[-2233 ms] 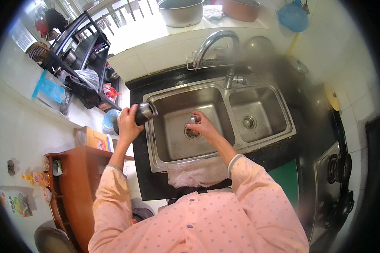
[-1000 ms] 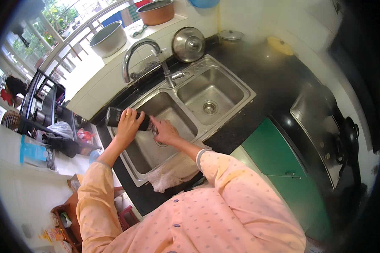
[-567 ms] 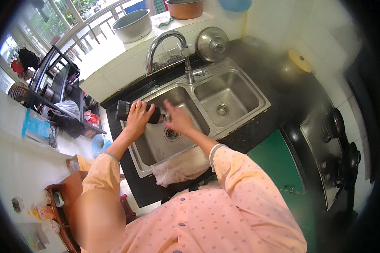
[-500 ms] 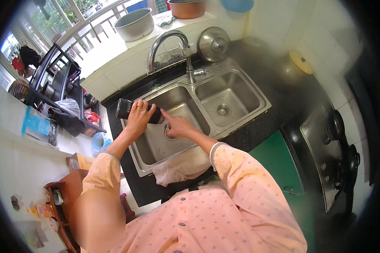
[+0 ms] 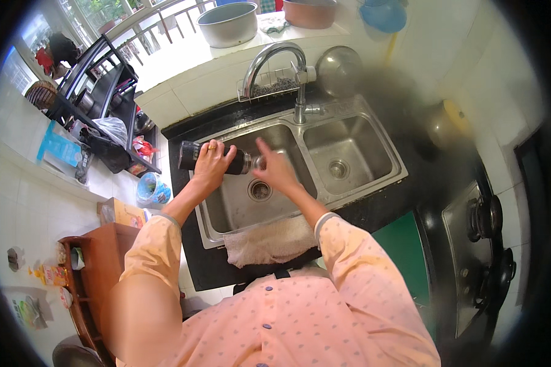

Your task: The person walks from the living room to the kitchen, rinses a black thermos and its lid under running water, then returns to the dining table. They open a foil packet, pour its contents into the thermos, and place the packet into a plastic bag.

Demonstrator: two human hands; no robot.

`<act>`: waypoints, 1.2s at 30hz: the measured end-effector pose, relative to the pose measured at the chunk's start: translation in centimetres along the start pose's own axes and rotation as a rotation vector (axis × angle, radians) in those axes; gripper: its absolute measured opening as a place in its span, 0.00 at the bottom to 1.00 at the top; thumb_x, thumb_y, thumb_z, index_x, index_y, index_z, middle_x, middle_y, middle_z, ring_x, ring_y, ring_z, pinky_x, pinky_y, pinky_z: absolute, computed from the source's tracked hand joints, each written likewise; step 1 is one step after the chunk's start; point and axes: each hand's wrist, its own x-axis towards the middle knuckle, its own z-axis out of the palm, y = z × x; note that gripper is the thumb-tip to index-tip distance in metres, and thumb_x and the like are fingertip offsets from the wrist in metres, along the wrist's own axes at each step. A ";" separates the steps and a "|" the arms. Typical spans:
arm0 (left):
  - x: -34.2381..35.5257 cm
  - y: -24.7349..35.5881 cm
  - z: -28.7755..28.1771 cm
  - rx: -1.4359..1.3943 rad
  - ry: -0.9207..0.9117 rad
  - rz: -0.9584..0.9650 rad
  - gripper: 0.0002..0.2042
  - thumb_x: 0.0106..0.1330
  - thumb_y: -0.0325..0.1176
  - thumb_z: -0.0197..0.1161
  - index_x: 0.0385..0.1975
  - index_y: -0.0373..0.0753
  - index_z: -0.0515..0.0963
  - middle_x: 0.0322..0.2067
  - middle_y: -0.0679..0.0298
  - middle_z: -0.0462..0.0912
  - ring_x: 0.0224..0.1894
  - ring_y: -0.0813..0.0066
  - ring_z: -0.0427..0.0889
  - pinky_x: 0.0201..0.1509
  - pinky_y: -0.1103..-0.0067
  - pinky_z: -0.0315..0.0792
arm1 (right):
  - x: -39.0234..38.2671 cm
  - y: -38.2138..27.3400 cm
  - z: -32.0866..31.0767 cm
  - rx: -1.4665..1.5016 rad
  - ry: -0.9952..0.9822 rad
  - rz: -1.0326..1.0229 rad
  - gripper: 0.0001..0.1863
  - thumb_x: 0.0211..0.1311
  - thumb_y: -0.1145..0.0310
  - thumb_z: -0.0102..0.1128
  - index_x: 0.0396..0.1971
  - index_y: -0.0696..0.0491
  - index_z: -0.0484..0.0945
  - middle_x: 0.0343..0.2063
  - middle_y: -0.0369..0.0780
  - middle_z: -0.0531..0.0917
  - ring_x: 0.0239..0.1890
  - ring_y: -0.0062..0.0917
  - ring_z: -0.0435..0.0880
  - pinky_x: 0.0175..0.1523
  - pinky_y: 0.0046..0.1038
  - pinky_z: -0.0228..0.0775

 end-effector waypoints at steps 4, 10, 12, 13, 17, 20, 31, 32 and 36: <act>0.0 -0.3 0.0 -0.073 -0.043 -0.058 0.30 0.44 0.26 0.63 0.53 0.45 0.66 0.44 0.54 0.72 0.53 0.59 0.67 0.56 0.69 0.58 | 0.2 0.0 0.1 -0.071 -0.508 -0.003 0.49 0.43 0.62 0.68 0.67 0.41 0.50 0.28 0.42 0.79 0.31 0.38 0.77 0.38 0.38 0.69; 0.3 -0.1 0.2 -0.189 -0.048 -0.176 0.29 0.42 0.25 0.63 0.51 0.46 0.67 0.41 0.55 0.72 0.50 0.57 0.69 0.52 0.67 0.61 | 1.1 -0.6 -0.5 -0.244 -0.357 -0.133 0.50 0.43 0.60 0.66 0.67 0.40 0.47 0.35 0.46 0.79 0.41 0.42 0.77 0.45 0.38 0.71; 0.5 0.2 0.4 -0.217 -0.060 -0.219 0.30 0.41 0.26 0.63 0.50 0.47 0.67 0.40 0.55 0.72 0.49 0.57 0.69 0.51 0.66 0.62 | 1.7 -0.9 -0.9 -0.211 -0.179 -0.105 0.50 0.42 0.61 0.67 0.67 0.40 0.49 0.32 0.46 0.78 0.38 0.42 0.76 0.44 0.41 0.71; 0.5 0.3 0.5 -0.306 -0.094 -0.285 0.31 0.39 0.27 0.65 0.50 0.47 0.67 0.38 0.55 0.73 0.48 0.56 0.70 0.49 0.66 0.62 | 2.0 -1.1 -1.1 -0.228 -0.019 -0.124 0.49 0.42 0.61 0.67 0.67 0.40 0.49 0.32 0.45 0.78 0.37 0.42 0.76 0.43 0.41 0.71; 0.9 0.9 0.6 -0.350 -0.113 -0.366 0.33 0.37 0.30 0.67 0.51 0.46 0.66 0.37 0.54 0.74 0.47 0.55 0.72 0.48 0.65 0.62 | 2.3 -1.9 -1.3 -0.440 -0.215 -0.165 0.48 0.42 0.61 0.68 0.66 0.39 0.51 0.32 0.44 0.76 0.39 0.41 0.75 0.40 0.39 0.72; 0.9 1.1 0.4 -0.434 -0.104 -0.477 0.32 0.38 0.29 0.67 0.49 0.45 0.66 0.38 0.54 0.73 0.48 0.55 0.71 0.48 0.66 0.62 | 2.2 -2.3 -1.4 -0.490 -0.134 -0.169 0.49 0.42 0.61 0.69 0.66 0.38 0.51 0.32 0.44 0.76 0.39 0.39 0.76 0.39 0.38 0.72; -0.5 0.5 0.9 -1.218 -0.291 -0.804 0.41 0.31 0.37 0.73 0.54 0.38 0.69 0.41 0.55 0.79 0.43 0.62 0.78 0.48 0.73 0.72 | 2.7 -3.3 -3.0 -0.476 -0.305 -0.202 0.49 0.42 0.63 0.67 0.66 0.38 0.51 0.27 0.41 0.74 0.35 0.37 0.75 0.35 0.39 0.71; -0.6 0.6 0.8 -1.334 -0.278 -0.811 0.40 0.31 0.35 0.73 0.53 0.36 0.69 0.41 0.55 0.79 0.41 0.65 0.79 0.48 0.77 0.72 | 2.8 -3.4 -3.1 -0.416 -0.146 -0.243 0.50 0.41 0.63 0.68 0.67 0.38 0.50 0.27 0.41 0.75 0.36 0.37 0.75 0.35 0.38 0.71; -1.1 0.9 0.1 -1.785 -0.187 -0.893 0.36 0.34 0.29 0.72 0.50 0.34 0.68 0.37 0.62 0.77 0.38 0.71 0.77 0.46 0.77 0.72 | 3.1 -3.9 -3.8 -0.406 0.060 -0.317 0.54 0.39 0.64 0.70 0.67 0.36 0.46 0.29 0.42 0.75 0.36 0.36 0.75 0.37 0.37 0.72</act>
